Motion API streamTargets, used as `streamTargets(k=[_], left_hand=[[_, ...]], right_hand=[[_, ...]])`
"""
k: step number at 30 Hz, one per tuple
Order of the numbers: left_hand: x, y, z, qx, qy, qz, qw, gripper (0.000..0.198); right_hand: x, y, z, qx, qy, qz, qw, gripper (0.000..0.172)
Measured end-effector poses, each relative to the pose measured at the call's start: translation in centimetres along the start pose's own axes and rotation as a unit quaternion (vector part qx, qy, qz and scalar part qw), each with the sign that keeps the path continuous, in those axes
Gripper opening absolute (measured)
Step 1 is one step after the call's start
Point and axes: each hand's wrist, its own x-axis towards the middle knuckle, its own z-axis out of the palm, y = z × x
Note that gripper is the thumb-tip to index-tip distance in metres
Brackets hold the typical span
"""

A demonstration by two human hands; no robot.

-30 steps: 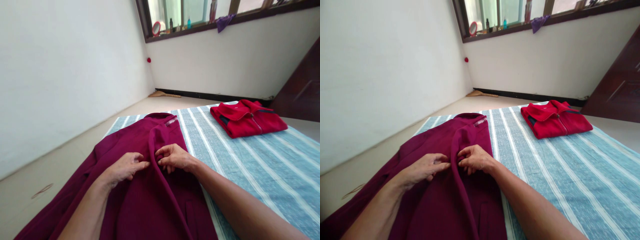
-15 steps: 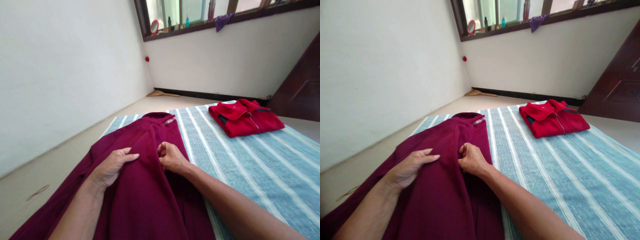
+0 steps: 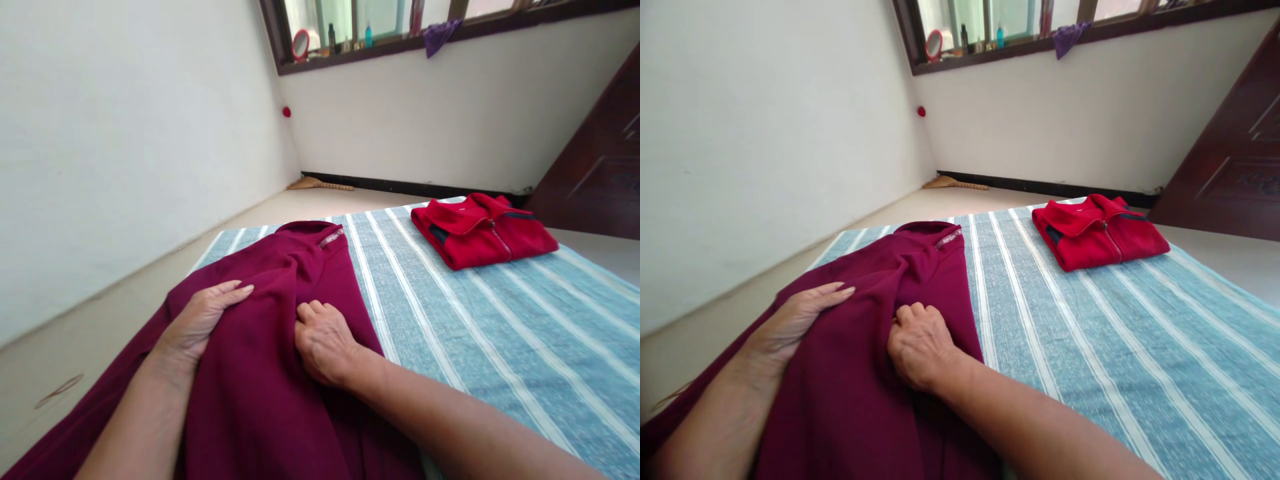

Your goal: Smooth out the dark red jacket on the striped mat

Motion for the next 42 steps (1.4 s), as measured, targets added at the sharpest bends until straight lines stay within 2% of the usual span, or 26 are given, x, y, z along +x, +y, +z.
streamTargets(k=[4,8,11,17,22,26,28,31,36,39,42], left_hand=[[-0.3,0.4,0.3,-0.045,-0.046,-0.009,0.998,0.019],[-0.4,0.4,0.8,-0.058,-0.045,-0.021,0.997,0.015],[-0.4,0.3,1.1,-0.047,-0.030,-0.023,0.998,0.018],[-0.5,0.1,0.7,-0.055,-0.075,-0.026,0.995,0.022],[-0.9,0.1,0.0,-0.021,-0.090,-0.017,0.996,0.033],[-1.0,0.0,-0.1,-0.007,-0.103,-0.012,0.995,0.031],[-1.0,-0.3,-0.1,-0.011,-0.102,-0.018,0.995,0.026],[-1.0,-0.6,-0.3,-0.033,-0.098,-0.040,0.994,0.019],[-1.0,-1.3,-0.8,-0.074,-0.082,-0.061,0.992,0.018],[-1.1,-1.7,-1.1,-0.062,-0.129,-0.032,0.989,0.022],[-1.6,-2.0,-1.4,0.027,-0.187,-0.010,0.982,0.026]], right_hand=[[-0.2,-0.2,-0.3,-0.034,0.031,-0.040,0.998,0.015],[-0.2,-0.2,-0.1,-0.031,0.026,-0.080,0.996,0.018],[-0.2,-0.1,0.5,-0.010,-0.001,-0.069,0.998,0.015],[-0.6,0.1,0.8,0.004,-0.020,-0.071,0.997,0.016],[-0.9,0.0,0.9,0.051,-0.011,-0.054,0.997,0.029],[-0.9,0.1,1.1,0.071,-0.002,-0.064,0.995,0.038],[-0.7,0.4,1.3,0.096,0.009,-0.059,0.994,0.041],[-0.4,0.9,1.4,0.159,0.035,-0.054,0.985,0.033],[-0.1,1.1,0.3,0.303,0.068,-0.061,0.949,0.034],[-0.2,1.1,-0.2,0.325,0.060,-0.038,0.943,0.034],[-0.3,1.1,0.4,0.273,0.042,-0.063,0.959,0.031]])
